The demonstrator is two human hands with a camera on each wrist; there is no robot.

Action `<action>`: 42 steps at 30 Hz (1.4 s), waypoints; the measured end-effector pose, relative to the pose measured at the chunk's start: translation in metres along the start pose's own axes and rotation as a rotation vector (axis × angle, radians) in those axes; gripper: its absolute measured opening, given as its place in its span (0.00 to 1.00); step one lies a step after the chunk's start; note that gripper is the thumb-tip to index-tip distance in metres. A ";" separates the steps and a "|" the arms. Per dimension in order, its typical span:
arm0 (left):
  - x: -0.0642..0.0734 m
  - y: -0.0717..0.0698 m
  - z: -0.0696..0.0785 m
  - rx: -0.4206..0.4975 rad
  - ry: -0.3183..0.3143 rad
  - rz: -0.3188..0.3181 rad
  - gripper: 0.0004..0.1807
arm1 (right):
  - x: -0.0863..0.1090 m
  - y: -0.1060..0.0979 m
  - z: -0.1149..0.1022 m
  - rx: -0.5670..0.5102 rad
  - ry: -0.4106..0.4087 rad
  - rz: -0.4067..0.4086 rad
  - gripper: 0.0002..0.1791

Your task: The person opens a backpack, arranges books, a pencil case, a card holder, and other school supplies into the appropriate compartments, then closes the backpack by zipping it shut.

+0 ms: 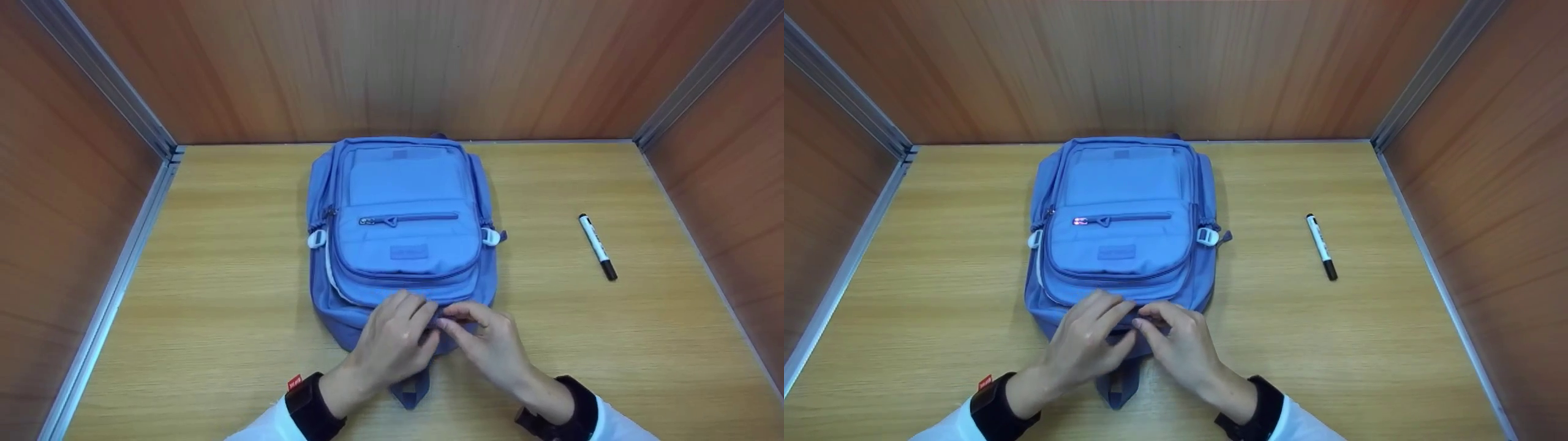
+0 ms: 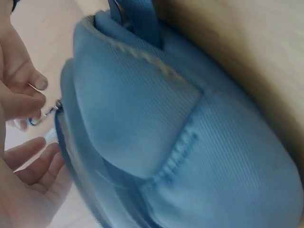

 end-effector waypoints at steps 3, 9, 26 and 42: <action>0.001 0.000 0.007 0.010 0.050 0.031 0.13 | 0.001 -0.001 -0.001 -0.032 -0.015 -0.001 0.10; 0.001 0.002 0.012 -0.005 0.110 0.065 0.11 | 0.003 -0.003 -0.003 -0.068 -0.013 -0.037 0.11; 0.005 -0.001 0.018 0.148 -0.089 0.024 0.06 | -0.024 -0.025 0.035 0.496 -0.553 -0.245 0.22; 0.026 -0.022 -0.005 0.091 -0.170 0.052 0.12 | -0.030 -0.024 0.045 0.487 -0.634 -0.240 0.11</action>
Point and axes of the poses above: each hand's wrist, its own x-axis away from the middle knuckle, its own y-axis out of the palm, z = x × y, the point moved 2 cm from there along -x, towards the middle knuckle, and after that the axes turned 9 degrees about z, right-handed, at the moved point
